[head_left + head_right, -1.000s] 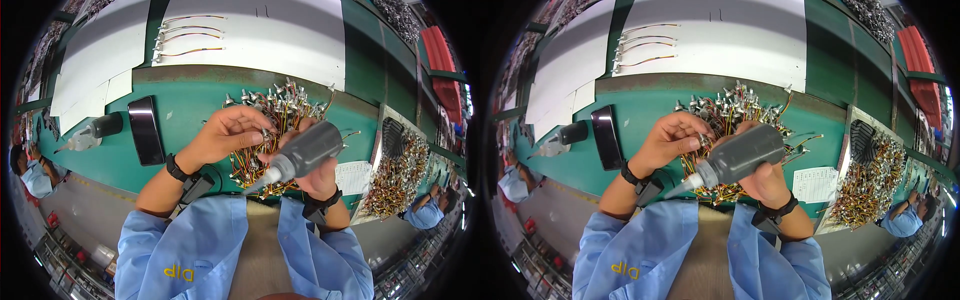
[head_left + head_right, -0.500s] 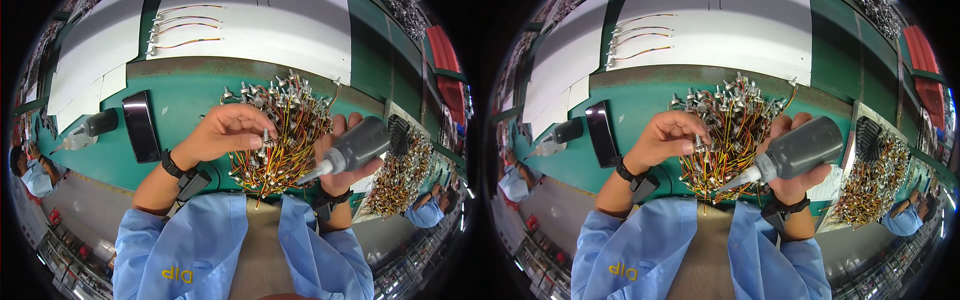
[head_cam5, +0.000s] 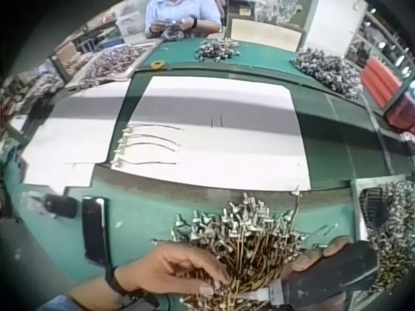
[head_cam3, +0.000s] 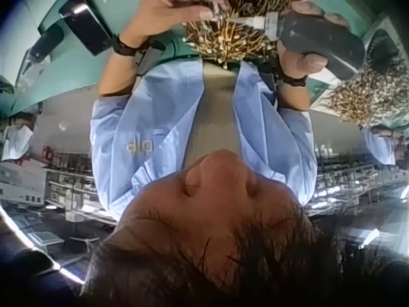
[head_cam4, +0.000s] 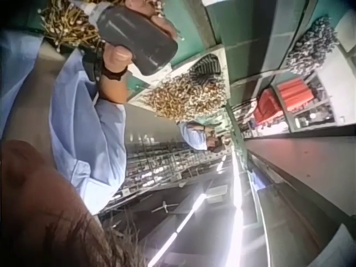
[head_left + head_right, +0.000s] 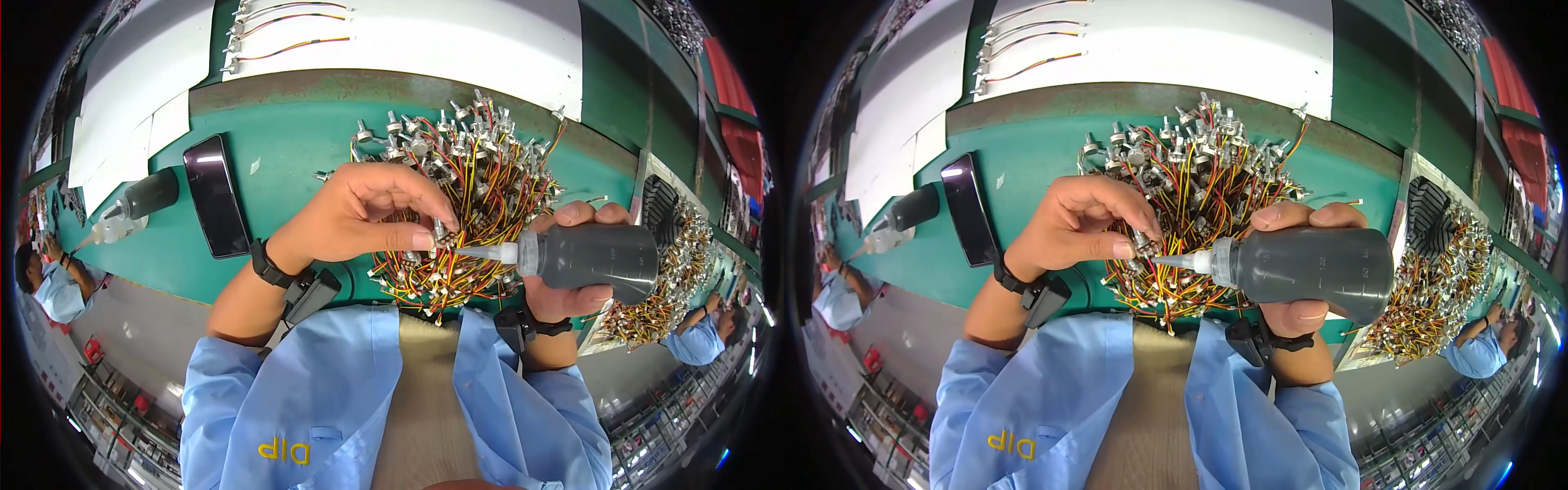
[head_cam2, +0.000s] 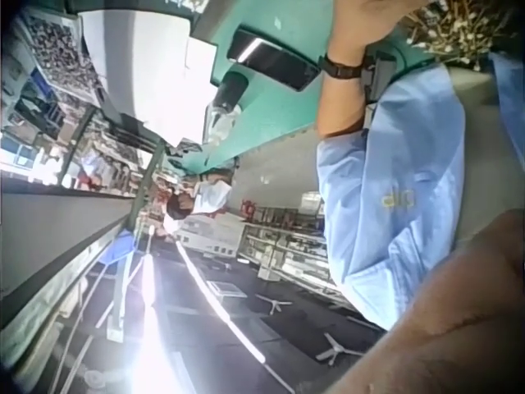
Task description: Applying adhesive to electronic wire harnesses using a squeeze bottle on a production floor.
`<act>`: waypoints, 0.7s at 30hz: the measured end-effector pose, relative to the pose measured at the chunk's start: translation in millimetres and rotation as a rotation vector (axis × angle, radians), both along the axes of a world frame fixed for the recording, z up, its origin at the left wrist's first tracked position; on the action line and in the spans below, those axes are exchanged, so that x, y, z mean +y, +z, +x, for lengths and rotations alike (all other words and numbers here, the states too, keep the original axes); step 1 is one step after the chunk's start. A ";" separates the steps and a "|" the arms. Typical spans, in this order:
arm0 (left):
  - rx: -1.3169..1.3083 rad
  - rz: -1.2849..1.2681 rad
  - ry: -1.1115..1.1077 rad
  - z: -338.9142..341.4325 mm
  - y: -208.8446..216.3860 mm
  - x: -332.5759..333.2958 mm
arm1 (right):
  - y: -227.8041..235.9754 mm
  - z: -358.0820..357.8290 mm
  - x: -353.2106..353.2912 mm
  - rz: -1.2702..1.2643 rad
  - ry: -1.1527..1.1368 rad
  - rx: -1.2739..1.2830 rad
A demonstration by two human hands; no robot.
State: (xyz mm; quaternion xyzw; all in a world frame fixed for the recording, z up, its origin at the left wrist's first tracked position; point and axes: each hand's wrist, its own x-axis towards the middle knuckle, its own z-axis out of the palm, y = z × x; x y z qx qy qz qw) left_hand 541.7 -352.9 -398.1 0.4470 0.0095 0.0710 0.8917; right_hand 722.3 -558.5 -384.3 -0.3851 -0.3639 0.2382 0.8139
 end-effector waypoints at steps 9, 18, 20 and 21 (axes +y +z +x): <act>0.018 0.002 -0.006 -1.9 -2.2 1.6 | 6.1 -3.2 -0.6 -0.075 0.032 0.017; 0.008 0.021 -0.024 -1.9 -1.6 2.9 | -5.1 -4.8 -7.2 -0.088 -0.087 0.018; 0.001 0.021 -0.020 -1.5 -2.3 3.0 | -6.1 -6.3 -9.4 -0.095 -0.112 0.023; -0.006 0.022 -0.017 -1.5 -2.6 3.0 | -4.4 -7.8 -7.9 -0.101 -0.137 0.027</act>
